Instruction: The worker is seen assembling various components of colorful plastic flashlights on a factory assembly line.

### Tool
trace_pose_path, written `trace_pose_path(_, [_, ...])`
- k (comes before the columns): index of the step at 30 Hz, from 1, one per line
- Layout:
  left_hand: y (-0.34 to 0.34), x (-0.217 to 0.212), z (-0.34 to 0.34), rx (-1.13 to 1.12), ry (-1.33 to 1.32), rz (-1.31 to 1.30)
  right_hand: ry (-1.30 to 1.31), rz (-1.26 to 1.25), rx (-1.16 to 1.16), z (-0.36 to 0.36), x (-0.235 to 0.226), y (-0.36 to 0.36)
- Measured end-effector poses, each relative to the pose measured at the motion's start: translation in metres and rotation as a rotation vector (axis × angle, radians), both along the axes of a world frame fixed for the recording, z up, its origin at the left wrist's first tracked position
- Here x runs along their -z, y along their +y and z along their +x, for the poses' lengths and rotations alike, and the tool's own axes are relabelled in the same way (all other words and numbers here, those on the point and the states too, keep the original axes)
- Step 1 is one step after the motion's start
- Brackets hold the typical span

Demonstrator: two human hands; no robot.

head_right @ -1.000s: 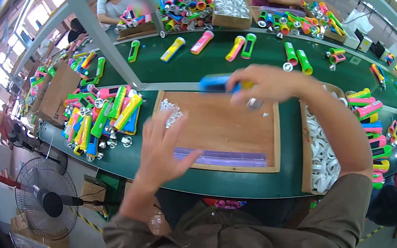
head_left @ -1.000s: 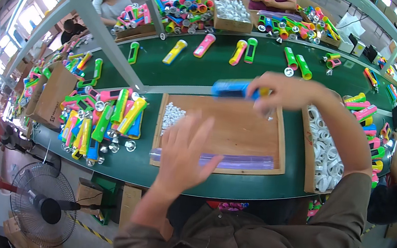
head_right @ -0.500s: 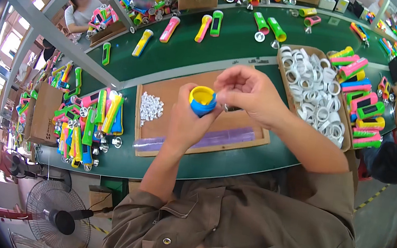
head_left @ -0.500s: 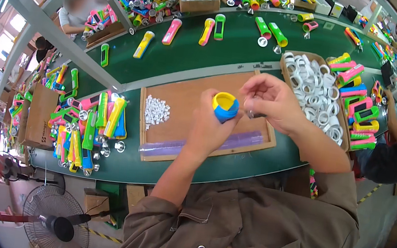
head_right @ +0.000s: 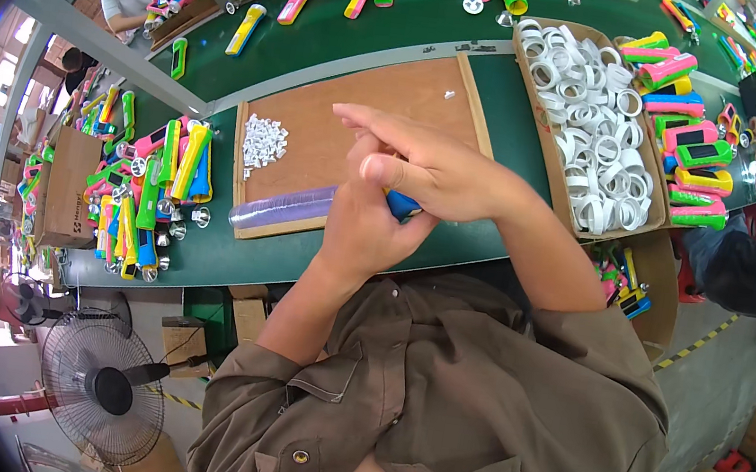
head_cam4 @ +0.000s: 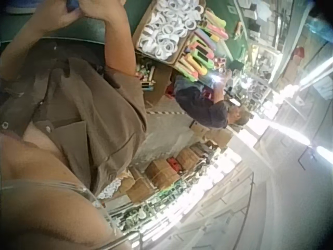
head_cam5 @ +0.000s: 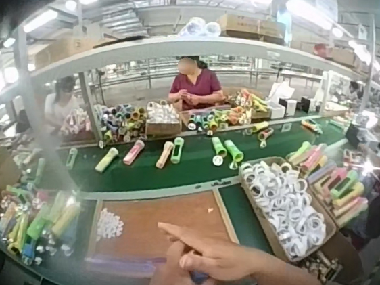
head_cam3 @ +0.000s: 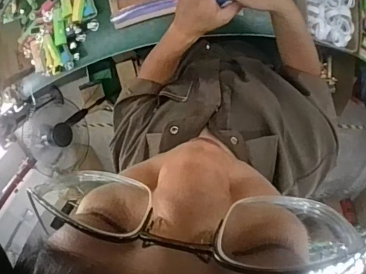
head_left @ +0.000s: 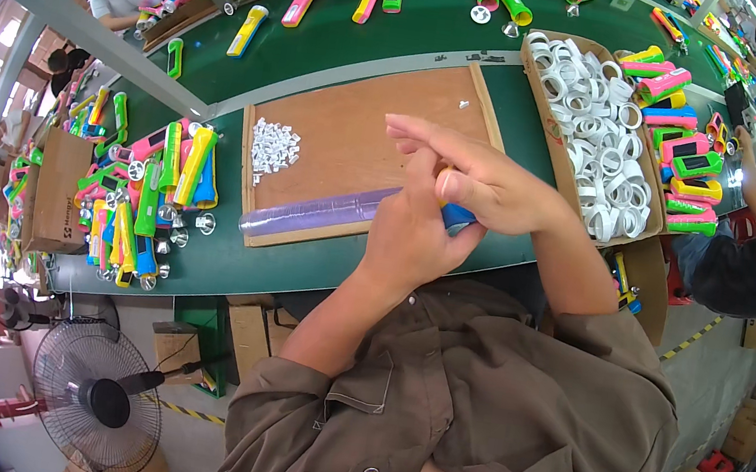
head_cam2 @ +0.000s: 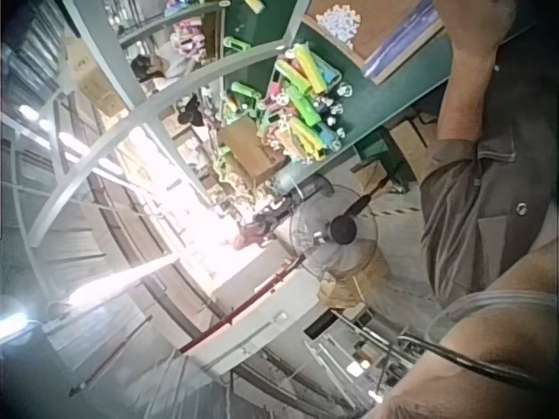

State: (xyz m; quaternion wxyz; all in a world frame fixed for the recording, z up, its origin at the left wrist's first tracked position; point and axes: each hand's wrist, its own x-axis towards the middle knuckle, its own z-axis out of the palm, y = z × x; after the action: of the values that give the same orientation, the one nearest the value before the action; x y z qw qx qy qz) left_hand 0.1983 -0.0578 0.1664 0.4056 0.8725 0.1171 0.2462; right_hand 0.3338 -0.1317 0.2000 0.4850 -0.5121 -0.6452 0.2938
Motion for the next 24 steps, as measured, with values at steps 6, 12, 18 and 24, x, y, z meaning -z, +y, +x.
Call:
trace_pose_path(6, [0.010,0.011,0.012,0.095,-0.449,0.318,0.598,-0.032,0.158,-0.006,0.018,0.003])
trace_pose_path(12, [0.013,0.041,0.011,0.072,-0.448,0.054,0.843,0.187,0.261,-0.019,0.052,-0.004])
trace_pose_path(18, [0.008,0.070,0.001,0.126,-0.463,-0.130,0.673,0.248,0.309,-0.036,0.087,-0.036])
trace_pose_path(24, [-0.020,0.097,-0.028,0.127,-0.313,-0.322,0.731,0.177,0.408,-0.059,0.111,-0.063])
